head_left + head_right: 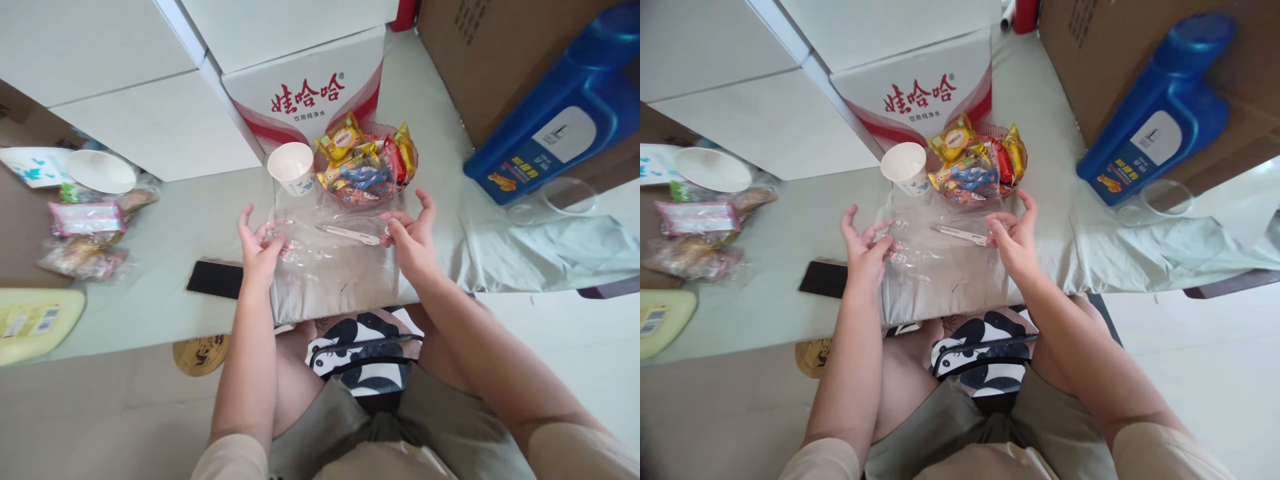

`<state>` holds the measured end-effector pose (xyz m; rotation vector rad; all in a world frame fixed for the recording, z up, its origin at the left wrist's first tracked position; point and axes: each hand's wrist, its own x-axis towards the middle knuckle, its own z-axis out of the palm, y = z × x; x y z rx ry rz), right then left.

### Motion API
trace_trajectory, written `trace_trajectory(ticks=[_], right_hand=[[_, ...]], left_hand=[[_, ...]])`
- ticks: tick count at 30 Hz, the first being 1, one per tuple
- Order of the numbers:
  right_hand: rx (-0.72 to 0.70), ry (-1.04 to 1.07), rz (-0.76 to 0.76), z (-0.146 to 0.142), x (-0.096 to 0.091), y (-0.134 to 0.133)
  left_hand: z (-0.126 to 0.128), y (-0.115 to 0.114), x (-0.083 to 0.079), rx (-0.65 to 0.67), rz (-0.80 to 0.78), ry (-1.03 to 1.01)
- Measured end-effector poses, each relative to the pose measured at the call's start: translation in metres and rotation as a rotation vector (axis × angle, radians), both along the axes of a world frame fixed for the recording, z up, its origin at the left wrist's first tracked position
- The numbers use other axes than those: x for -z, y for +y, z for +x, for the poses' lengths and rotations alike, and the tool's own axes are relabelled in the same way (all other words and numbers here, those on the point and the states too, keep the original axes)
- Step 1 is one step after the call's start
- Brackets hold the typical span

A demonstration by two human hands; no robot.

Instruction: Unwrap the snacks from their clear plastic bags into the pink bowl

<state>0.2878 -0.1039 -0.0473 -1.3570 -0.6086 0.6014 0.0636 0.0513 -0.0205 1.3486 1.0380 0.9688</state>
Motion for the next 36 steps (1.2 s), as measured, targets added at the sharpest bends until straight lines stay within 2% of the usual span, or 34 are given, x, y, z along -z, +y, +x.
trace_trajectory(ticks=[5, 8, 12, 14, 16, 20, 23, 26, 28, 31, 33, 35, 36], right_hand=[[-0.086, -0.549, -0.070, 0.011, 0.002, -0.003], [-0.096, -0.653, -0.141, 0.019, 0.005, -0.001], [-0.091, -0.779, -0.203, 0.024, 0.012, -0.001], [-0.040, -0.856, -0.217, 0.023, 0.013, -0.001], [0.041, -0.924, -0.201, 0.021, 0.013, -0.002], [0.200, -1.029, -0.088, 0.010, 0.004, -0.006], [0.182, -1.068, 0.001, 0.003, -0.004, -0.012], [-0.011, -0.935, 0.040, -0.002, -0.009, -0.016], [-0.192, -0.638, -0.023, -0.003, -0.011, -0.020], [-0.453, -0.060, -0.145, 0.000, -0.014, -0.024], [-0.639, 0.194, -0.180, 0.004, -0.017, -0.024], [-0.744, 0.280, -0.200, 0.006, -0.019, -0.019], [-0.727, 0.277, -0.201, 0.006, -0.019, -0.016]], left_hand=[[-0.006, 0.002, 0.007, 0.047, 0.061, 0.156], [-0.010, 0.006, 0.010, 0.049, 0.108, 0.168], [-0.018, 0.008, 0.013, 0.211, 0.152, 0.225], [-0.022, 0.008, 0.014, 0.227, 0.189, 0.294], [-0.026, 0.009, 0.013, 0.189, 0.225, 0.318], [-0.034, 0.009, 0.008, 0.119, 0.250, 0.162], [-0.038, 0.007, 0.002, 0.097, 0.214, -0.057], [-0.037, 0.003, -0.005, 0.103, 0.104, -0.232], [-0.035, 0.001, -0.007, 0.092, -0.008, -0.258], [-0.031, 0.000, -0.010, 0.070, -0.153, -0.190], [-0.030, 0.001, -0.012, 0.081, -0.219, -0.131], [-0.029, 0.001, -0.013, 0.106, -0.273, -0.095], [-0.029, 0.001, -0.014, 0.126, -0.288, -0.086]])
